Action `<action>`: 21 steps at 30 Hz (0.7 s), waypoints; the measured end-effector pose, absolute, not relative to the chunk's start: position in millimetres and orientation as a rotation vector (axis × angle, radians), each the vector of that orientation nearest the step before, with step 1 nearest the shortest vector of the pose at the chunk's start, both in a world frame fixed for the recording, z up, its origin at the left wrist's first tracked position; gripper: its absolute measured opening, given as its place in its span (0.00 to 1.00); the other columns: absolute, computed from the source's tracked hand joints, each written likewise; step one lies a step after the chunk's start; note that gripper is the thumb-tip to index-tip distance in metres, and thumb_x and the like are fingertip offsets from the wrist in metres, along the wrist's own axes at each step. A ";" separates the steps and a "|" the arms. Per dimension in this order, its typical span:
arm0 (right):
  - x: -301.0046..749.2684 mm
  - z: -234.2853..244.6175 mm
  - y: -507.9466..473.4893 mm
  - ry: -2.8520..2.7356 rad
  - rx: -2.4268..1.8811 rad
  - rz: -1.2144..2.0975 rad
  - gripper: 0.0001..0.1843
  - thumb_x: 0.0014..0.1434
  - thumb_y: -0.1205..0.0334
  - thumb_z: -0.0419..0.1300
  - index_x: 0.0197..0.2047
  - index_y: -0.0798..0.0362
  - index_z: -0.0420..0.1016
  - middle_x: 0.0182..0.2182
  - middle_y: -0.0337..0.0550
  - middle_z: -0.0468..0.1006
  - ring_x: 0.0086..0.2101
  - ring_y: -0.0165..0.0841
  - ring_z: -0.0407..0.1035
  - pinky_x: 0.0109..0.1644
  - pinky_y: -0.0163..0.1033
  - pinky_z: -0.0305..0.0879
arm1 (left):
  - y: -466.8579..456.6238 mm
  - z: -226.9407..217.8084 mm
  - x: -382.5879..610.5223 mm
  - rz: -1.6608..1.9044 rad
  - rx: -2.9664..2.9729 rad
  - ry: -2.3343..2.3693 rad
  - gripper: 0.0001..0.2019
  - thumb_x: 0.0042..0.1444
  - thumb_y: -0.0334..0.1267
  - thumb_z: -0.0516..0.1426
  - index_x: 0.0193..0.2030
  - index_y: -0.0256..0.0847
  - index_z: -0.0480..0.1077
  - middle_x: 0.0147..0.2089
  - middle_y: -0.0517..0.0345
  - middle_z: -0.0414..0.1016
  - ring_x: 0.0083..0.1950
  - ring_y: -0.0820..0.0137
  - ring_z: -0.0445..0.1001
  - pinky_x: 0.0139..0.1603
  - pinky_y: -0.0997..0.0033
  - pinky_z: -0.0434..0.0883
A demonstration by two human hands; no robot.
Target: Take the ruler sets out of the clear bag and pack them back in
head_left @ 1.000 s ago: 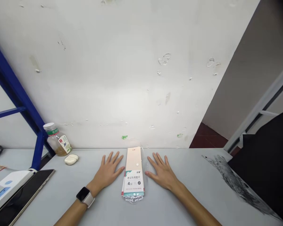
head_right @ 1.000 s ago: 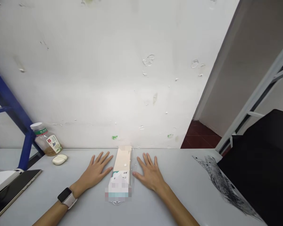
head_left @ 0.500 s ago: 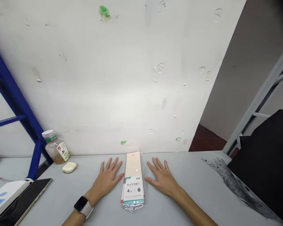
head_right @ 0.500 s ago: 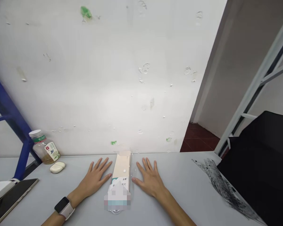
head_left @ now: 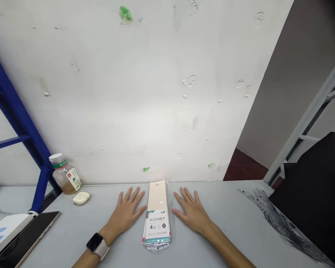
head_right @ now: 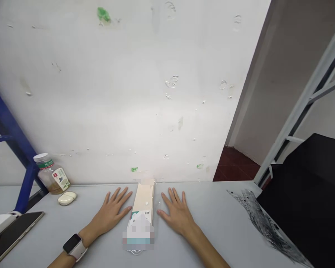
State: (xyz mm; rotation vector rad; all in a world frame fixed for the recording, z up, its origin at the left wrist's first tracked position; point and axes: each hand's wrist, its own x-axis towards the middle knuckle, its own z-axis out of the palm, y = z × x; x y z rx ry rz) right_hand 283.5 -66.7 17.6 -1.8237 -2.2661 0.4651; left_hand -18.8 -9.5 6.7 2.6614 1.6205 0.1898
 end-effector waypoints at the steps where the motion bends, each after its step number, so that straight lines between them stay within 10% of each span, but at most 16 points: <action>1: 283.4 17.7 -66.8 -2.267 -1.824 0.472 0.40 0.63 0.32 0.36 0.71 0.42 0.44 0.72 0.41 0.37 0.70 0.42 0.29 0.70 0.60 0.23 | -10.1 7.6 -18.3 0.186 2.661 1.620 0.31 0.64 0.62 0.41 0.71 0.55 0.49 0.74 0.58 0.47 0.73 0.49 0.44 0.68 0.36 0.44; 10: 284.8 15.3 -65.5 -2.244 -1.816 0.481 0.40 0.63 0.32 0.38 0.71 0.43 0.46 0.72 0.41 0.41 0.70 0.44 0.33 0.70 0.61 0.25 | -11.2 8.8 -17.7 0.208 2.688 1.635 0.31 0.64 0.62 0.41 0.70 0.54 0.51 0.73 0.56 0.50 0.73 0.47 0.47 0.67 0.35 0.47; 17: 273.2 21.1 -77.8 -2.048 -1.594 0.256 0.24 0.65 0.44 0.48 0.57 0.46 0.70 0.54 0.47 0.72 0.52 0.42 0.67 0.58 0.49 0.62 | -20.5 13.7 -11.4 0.267 2.713 1.521 0.28 0.68 0.56 0.40 0.71 0.52 0.51 0.72 0.60 0.54 0.73 0.55 0.48 0.70 0.41 0.46; 21: 255.9 24.2 -83.3 -2.049 -1.490 0.364 0.15 0.63 0.47 0.55 0.46 0.45 0.75 0.41 0.43 0.75 0.43 0.39 0.69 0.51 0.46 0.65 | -26.8 13.7 -5.3 0.227 2.765 1.377 0.30 0.67 0.58 0.41 0.72 0.54 0.45 0.73 0.60 0.51 0.73 0.53 0.46 0.70 0.38 0.44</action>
